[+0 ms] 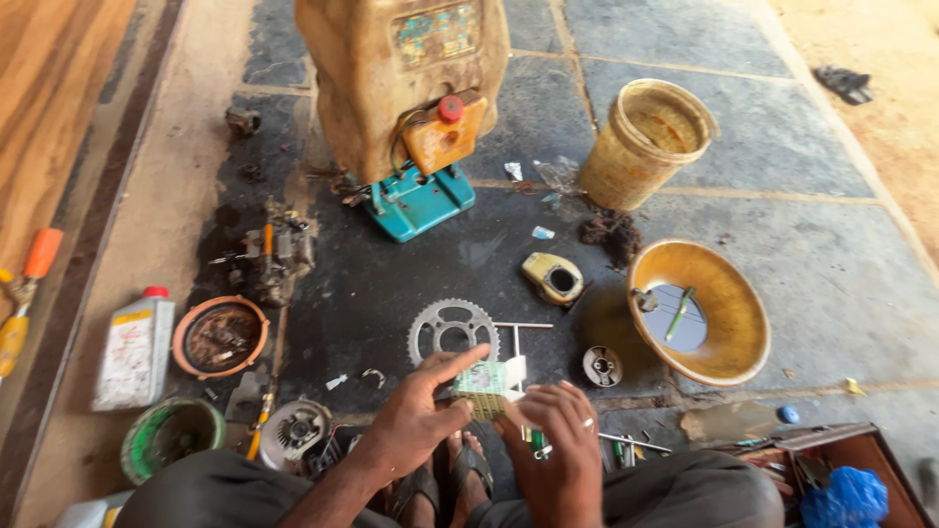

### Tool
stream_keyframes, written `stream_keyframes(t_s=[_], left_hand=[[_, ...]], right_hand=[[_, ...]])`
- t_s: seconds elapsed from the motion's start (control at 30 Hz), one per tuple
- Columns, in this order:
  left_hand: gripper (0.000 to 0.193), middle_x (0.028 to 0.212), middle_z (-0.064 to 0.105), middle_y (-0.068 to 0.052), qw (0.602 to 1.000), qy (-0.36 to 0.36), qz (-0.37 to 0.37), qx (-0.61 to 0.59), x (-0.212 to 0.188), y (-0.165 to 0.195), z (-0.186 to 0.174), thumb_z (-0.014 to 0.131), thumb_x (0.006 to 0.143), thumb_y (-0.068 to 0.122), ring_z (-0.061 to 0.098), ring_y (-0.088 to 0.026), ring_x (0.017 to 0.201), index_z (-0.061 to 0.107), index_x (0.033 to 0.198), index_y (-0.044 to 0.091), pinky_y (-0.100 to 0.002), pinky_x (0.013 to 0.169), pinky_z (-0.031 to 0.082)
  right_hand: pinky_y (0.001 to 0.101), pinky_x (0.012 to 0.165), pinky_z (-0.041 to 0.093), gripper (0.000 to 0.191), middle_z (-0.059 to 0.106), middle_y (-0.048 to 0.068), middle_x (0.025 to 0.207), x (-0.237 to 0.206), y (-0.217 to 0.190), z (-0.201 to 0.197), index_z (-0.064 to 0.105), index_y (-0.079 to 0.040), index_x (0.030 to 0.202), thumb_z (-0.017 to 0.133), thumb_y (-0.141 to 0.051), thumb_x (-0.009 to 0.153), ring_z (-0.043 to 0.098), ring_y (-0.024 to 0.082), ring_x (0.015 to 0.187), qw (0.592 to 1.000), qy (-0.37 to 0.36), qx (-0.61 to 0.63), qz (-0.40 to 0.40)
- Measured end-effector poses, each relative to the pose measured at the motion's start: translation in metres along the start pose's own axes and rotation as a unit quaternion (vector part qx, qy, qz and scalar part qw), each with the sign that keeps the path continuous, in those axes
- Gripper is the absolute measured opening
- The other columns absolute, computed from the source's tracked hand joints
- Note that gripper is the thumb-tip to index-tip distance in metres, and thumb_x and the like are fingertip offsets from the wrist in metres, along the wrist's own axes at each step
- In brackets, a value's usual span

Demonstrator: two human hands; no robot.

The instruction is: The person sits on the floor of a repair workshop, opens a small cardboard box, and takes out a new metal piston. They handle the piston and small ring parts, pressing and fitting components onto the piston by hand while surrounded by engine parts and tools.

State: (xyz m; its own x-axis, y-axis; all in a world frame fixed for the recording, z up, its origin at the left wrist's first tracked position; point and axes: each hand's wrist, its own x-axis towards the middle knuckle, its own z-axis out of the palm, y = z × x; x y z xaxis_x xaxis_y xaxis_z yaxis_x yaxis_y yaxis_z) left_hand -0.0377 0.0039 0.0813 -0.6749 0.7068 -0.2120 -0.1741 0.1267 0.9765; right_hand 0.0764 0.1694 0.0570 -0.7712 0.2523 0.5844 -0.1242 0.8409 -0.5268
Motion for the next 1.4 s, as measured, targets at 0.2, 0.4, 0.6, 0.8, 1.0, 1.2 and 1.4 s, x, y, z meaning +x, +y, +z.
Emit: stream_keyframes(t_s=[0.2, 0.4, 0.6, 0.8, 1.0, 1.2, 1.4], left_hand=[[0.061, 0.132, 0.055, -0.005, 0.997, 0.048, -0.016, -0.054, 0.002, -0.012, 0.004, 0.061, 0.090, 0.011, 0.066, -0.014, 0.109, 0.049, 0.150, 0.010, -0.028, 0.090, 0.062], [0.060, 0.133, 0.055, -0.009, 0.995, 0.082, 0.022, -0.059, 0.006, -0.026, 0.005, 0.065, 0.093, 0.014, 0.064, -0.013, 0.118, 0.047, 0.150, 0.009, -0.029, 0.100, 0.056], [0.061, 0.135, 0.063, -0.013, 0.974, 0.034, 0.035, -0.222, 0.001, -0.028, -0.007, 0.061, 0.093, 0.003, 0.061, -0.013, 0.114, 0.049, 0.152, 0.006, -0.030, 0.101, 0.052], [0.048, 0.121, 0.063, -0.009, 0.959, -0.002, -0.009, -0.283, -0.001, -0.018, -0.012, 0.062, 0.093, -0.002, 0.063, -0.014, 0.111, 0.055, 0.139, 0.005, -0.034, 0.097, 0.055], [0.044, 0.121, 0.064, -0.007, 0.959, -0.053, 0.005, -0.277, -0.003, -0.010, -0.009, 0.058, 0.090, -0.004, 0.063, -0.012, 0.113, 0.057, 0.134, 0.005, -0.029, 0.096, 0.056], [0.052, 0.117, 0.067, -0.009, 0.969, -0.057, -0.018, -0.241, 0.000, -0.013, -0.008, 0.051, 0.085, -0.012, 0.065, -0.011, 0.103, 0.059, 0.133, 0.007, -0.028, 0.086, 0.057], [0.060, 0.114, 0.064, -0.008, 0.988, -0.060, -0.003, -0.144, 0.002, -0.018, 0.000, 0.054, 0.082, -0.013, 0.063, -0.012, 0.093, 0.059, 0.138, 0.008, -0.027, 0.072, 0.057]], right_hand=[[0.0497, 0.113, 0.041, 0.039, 0.070, 0.006, 0.120, -0.006, -0.011, 0.004, 0.069, -0.009, 0.115, 0.081, -0.027, 0.083, 0.063, 0.026, 0.122, 0.994, 0.019, -0.100, -0.032], [0.0618, 0.116, 0.018, 0.090, 0.042, 0.028, 0.152, -0.012, -0.031, 0.020, 0.043, 0.009, 0.144, 0.065, -0.056, 0.086, 0.032, 0.046, 0.143, 0.980, -0.074, -0.173, -0.065], [0.0573, 0.121, 0.021, 0.063, 0.054, 0.018, 0.147, 0.001, -0.029, -0.005, 0.056, -0.001, 0.138, 0.069, -0.036, 0.087, 0.043, 0.039, 0.143, 0.991, -0.102, -0.075, -0.039], [0.0342, 0.103, 0.050, 0.024, 0.067, 0.010, 0.123, 0.024, -0.025, -0.040, 0.072, -0.005, 0.111, 0.075, 0.002, 0.087, 0.065, 0.023, 0.117, 0.977, 0.007, 0.163, 0.137], [0.0308, 0.091, 0.054, 0.026, 0.070, 0.006, 0.108, 0.037, -0.032, -0.060, 0.073, -0.007, 0.105, 0.080, 0.001, 0.082, 0.068, 0.018, 0.103, 0.988, -0.010, 0.129, 0.086], [0.0394, 0.087, 0.051, 0.027, 0.070, 0.003, 0.102, 0.047, -0.034, -0.052, 0.074, -0.014, 0.107, 0.079, -0.010, 0.081, 0.064, 0.025, 0.104, 0.994, -0.104, -0.010, -0.036], [0.0458, 0.093, 0.044, 0.029, 0.069, 0.000, 0.097, 0.043, -0.025, -0.041, 0.075, -0.014, 0.110, 0.076, -0.015, 0.081, 0.061, 0.027, 0.102, 0.985, -0.158, -0.055, -0.041]])
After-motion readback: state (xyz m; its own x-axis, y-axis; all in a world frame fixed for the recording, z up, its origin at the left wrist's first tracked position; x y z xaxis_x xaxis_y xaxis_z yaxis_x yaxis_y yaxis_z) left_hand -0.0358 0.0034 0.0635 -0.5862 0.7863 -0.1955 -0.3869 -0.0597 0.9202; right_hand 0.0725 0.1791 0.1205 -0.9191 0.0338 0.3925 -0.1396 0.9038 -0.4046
